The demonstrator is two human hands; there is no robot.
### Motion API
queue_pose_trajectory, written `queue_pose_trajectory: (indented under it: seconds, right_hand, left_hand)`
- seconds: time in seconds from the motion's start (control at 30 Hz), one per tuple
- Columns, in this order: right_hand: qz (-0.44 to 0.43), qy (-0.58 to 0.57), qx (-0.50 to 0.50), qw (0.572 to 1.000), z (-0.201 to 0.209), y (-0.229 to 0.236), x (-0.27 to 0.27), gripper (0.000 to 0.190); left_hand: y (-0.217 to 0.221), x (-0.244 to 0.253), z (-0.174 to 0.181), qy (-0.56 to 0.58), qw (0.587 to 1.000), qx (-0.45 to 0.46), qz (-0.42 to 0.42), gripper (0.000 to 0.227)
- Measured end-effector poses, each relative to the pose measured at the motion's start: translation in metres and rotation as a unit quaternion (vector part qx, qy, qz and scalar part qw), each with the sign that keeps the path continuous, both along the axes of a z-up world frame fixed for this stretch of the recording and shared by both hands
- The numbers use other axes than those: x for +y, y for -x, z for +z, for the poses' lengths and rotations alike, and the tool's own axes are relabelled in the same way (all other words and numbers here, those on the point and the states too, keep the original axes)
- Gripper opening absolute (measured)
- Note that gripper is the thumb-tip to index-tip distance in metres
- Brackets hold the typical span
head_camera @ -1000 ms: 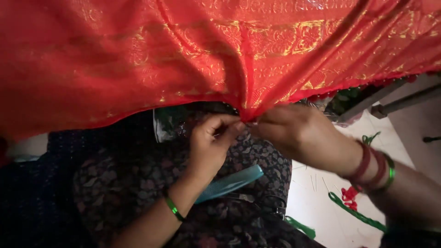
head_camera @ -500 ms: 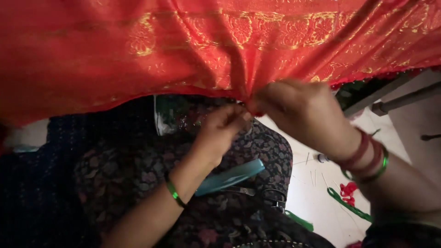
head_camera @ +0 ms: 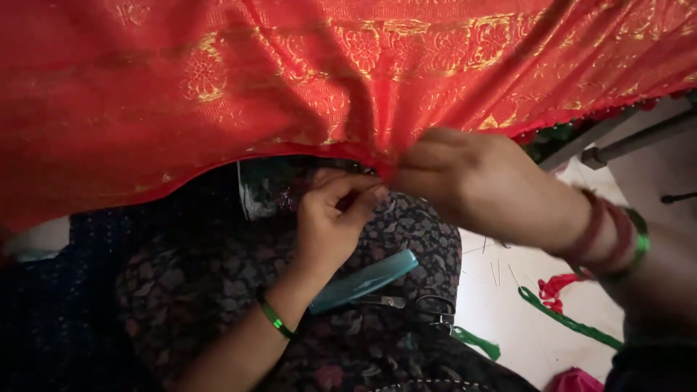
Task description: Attaching decorative tassels and pom-poms to the edge of a red fabric using a needle, thread, and scissors.
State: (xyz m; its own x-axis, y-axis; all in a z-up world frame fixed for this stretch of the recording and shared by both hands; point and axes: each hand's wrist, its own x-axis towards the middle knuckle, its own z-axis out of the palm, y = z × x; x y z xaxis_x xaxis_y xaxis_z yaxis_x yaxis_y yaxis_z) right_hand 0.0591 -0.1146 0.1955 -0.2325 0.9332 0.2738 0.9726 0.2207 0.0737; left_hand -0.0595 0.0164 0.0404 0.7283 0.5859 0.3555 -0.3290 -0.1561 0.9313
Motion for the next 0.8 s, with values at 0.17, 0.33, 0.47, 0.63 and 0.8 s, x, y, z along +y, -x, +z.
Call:
queue_pose_trajectory:
  seconds: [0.17, 0.33, 0.47, 0.63, 0.8]
  right_hand:
    - [-0.071, 0.094, -0.114, 0.987, -0.008, 0.002, 0.055, 0.016]
    - [-0.075, 0.059, -0.04, 0.995, -0.002, 0.005, 0.047, 0.016]
    - [-0.243, -0.028, 0.135, 0.96, -0.011, 0.006, 0.003, 0.01]
    - [-0.322, -0.041, 0.474, 0.818, -0.071, 0.0, -0.014, 0.008]
    - [-0.234, -0.036, 0.735, 0.636, -0.103, -0.018, -0.018, 0.006]
  left_hand:
    - [0.006, 0.003, 0.018, -0.26, 0.957, -0.02, 0.126, 0.009]
    - [0.011, 0.004, 0.03, -0.436, 0.878, -0.062, 0.187, 0.017]
    - [-0.018, -0.003, -0.018, -0.036, 0.999, -0.003, 0.024, 0.009]
    - [-0.028, -0.019, -0.043, 0.233, 0.967, -0.017, -0.1, 0.013]
    - [-0.014, -0.021, -0.018, 0.061, 0.998, -0.025, 0.018, 0.011]
